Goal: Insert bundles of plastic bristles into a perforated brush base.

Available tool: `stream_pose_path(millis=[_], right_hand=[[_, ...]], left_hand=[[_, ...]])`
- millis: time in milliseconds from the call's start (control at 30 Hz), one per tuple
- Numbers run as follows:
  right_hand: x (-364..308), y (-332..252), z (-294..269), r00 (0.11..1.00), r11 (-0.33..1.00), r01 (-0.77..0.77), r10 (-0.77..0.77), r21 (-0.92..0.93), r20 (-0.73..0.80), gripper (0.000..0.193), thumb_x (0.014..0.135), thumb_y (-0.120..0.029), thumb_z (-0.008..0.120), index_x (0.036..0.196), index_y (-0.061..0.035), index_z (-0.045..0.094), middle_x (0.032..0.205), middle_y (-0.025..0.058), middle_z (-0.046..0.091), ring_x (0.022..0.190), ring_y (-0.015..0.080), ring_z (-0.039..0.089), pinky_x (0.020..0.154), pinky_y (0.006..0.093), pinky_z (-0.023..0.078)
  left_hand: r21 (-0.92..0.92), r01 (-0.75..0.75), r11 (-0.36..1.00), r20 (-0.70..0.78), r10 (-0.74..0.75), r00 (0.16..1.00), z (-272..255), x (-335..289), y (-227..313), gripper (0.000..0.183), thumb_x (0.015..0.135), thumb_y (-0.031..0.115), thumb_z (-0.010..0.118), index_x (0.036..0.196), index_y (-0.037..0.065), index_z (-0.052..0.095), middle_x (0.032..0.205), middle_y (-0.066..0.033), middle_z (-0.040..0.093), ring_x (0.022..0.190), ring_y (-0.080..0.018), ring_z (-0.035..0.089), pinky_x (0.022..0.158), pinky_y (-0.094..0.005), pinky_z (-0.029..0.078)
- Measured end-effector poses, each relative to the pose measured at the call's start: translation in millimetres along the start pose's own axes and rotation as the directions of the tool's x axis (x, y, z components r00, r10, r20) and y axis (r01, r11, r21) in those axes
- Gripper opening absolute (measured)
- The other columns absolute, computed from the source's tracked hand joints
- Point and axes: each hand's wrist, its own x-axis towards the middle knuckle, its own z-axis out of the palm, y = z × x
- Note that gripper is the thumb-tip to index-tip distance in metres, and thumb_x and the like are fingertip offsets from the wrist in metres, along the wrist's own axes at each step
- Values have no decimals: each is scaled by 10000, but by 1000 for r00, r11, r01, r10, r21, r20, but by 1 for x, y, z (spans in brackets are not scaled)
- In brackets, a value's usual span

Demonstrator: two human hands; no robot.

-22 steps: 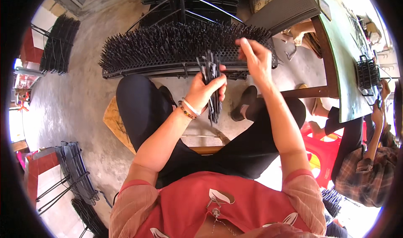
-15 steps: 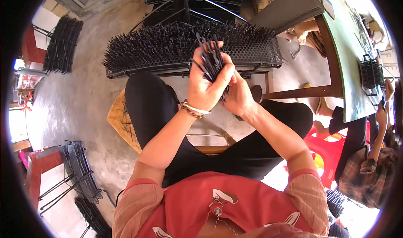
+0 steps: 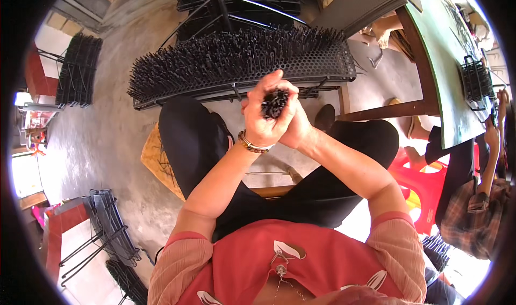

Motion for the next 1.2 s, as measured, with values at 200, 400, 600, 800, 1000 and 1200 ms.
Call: stream_pose_path(millis=[200,400,600,800,1000,1200], right_hand=[[5,-16,2,992,961,-124,117,246,47,333,949,-286,374,1092,-43,552,1091,96,599,1015,194,560,938,352,425],[-6,-19,29,949,975,-168,200,149,-244,370,960,-410,367,1089,-120,556,1164,15,554,1075,167,514,969,361,380],[-15,-28,-4,926,969,-227,184,-95,-330,411,944,-399,441,1217,-105,530,1111,16,583,1002,136,538,905,341,402],[-10,-75,6,945,182,-33,-315,-983,-90,323,889,-255,596,1025,35,640,924,66,618,873,131,554,806,282,424],[-4,-89,6,982,360,-173,-11,-917,-190,255,818,-229,680,853,24,690,730,57,623,691,109,553,653,259,429],[-8,-95,-4,948,519,-278,13,-808,-318,207,821,-196,676,858,7,684,713,20,614,666,78,550,596,213,406]], left_hand=[[-234,262,936,-17,-273,962,4,5,-6,479,771,-91,623,1201,-43,419,931,-97,602,837,-145,593,813,-269,463],[-339,541,770,17,-570,822,-13,-4,-19,182,848,-22,572,1024,-5,532,879,-89,598,796,-143,583,769,-272,485],[-724,587,363,107,-782,614,-25,9,-11,100,870,57,564,965,32,551,902,-67,598,828,-151,595,749,-289,514],[-658,747,99,353,-835,422,-33,7,-4,109,850,98,587,945,53,558,874,-47,575,821,-150,585,709,-320,543],[-402,915,-39,545,-813,205,-24,-6,3,186,839,153,619,972,35,562,830,-33,559,757,-130,581,647,-276,531],[-376,927,-13,520,-831,199,-26,-11,-5,204,828,133,630,988,27,561,851,-50,577,760,-142,594,637,-278,536]])
